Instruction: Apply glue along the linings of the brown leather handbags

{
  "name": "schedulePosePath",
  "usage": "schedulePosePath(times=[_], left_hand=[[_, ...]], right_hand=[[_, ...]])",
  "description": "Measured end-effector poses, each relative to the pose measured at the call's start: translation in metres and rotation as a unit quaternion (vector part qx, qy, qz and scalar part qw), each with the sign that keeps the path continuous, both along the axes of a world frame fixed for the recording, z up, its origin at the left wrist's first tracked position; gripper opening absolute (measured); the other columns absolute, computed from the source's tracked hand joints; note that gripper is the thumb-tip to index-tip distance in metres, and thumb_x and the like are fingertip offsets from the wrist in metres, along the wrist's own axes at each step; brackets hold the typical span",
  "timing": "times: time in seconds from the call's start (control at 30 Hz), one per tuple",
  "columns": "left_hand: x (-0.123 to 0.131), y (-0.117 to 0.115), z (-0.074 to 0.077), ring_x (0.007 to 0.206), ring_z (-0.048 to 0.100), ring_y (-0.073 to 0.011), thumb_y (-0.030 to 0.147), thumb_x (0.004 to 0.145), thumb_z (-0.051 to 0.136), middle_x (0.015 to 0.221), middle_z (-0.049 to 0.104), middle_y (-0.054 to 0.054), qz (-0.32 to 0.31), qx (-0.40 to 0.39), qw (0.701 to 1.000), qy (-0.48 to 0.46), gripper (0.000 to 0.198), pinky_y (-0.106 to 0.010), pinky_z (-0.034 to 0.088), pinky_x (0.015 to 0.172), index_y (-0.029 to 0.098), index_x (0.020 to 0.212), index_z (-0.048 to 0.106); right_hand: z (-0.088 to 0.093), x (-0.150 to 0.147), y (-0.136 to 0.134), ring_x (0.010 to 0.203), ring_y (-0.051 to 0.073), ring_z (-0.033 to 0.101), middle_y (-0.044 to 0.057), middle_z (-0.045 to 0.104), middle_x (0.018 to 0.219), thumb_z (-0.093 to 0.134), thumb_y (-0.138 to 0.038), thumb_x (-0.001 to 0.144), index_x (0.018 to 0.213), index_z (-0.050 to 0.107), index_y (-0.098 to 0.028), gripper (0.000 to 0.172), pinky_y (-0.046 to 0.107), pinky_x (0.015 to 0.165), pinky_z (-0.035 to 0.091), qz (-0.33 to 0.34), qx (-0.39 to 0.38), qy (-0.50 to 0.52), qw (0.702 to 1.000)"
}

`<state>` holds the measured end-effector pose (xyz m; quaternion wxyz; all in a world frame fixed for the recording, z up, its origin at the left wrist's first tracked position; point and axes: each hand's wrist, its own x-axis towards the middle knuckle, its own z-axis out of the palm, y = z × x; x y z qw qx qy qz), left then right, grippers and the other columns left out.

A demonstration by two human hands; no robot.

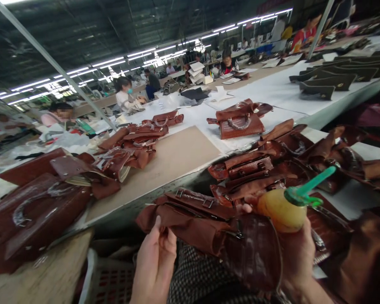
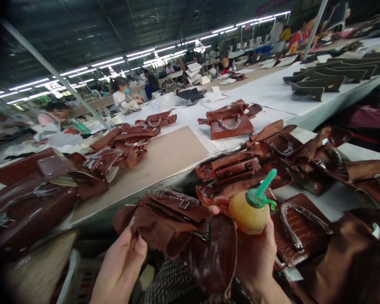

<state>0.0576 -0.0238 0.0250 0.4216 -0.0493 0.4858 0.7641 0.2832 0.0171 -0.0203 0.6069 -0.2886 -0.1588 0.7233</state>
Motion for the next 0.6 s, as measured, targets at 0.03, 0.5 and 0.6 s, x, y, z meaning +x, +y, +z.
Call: schedulePosePath(times=[0.03, 0.5, 0.6], left_hand=[[0.004, -0.005, -0.003, 0.074, 0.078, -0.0108, 0.0, 0.102, 0.041, 0.085, 0.08, -0.003, 0.006, 0.0, 1.0, 0.005, 0.033, -0.015, 0.065, 0.068, 0.013, 0.11, 0.07], [-0.008, -0.008, -0.026, 0.132, 0.058, -0.038, 0.038, 0.086, 0.079, 0.141, 0.063, -0.018, -0.274, 0.007, 0.464, 0.842, 0.083, -0.065, 0.04, 0.116, 0.024, 0.155, 0.035], [-0.005, 0.003, -0.024, 0.09, 0.07, -0.0285, 0.036, 0.094, 0.07, 0.096, 0.074, -0.01, -0.259, 0.05, 0.466, 0.844, 0.043, -0.048, 0.059, 0.086, 0.019, 0.13, 0.056]], right_hand=[[0.001, -0.003, 0.003, 0.06, 0.026, 0.062, 0.011, 0.071, 0.096, 0.046, -0.072, 0.094, 0.102, 0.073, -0.026, 0.054, 0.04, 0.051, 0.054, -0.003, 0.006, 0.014, 1.0], [0.003, -0.018, 0.054, 0.047, 0.009, 0.005, -0.002, 0.045, 0.079, 0.057, -0.066, 0.088, 0.088, 0.065, -0.02, 0.047, 0.022, 0.038, 0.029, 0.048, 0.01, 0.066, 0.997], [0.004, -0.018, 0.06, 0.042, 0.007, 0.007, -0.002, 0.048, 0.077, 0.059, -0.064, 0.087, 0.09, 0.066, -0.021, 0.044, 0.024, 0.035, 0.027, 0.037, 0.029, 0.023, 0.999]])
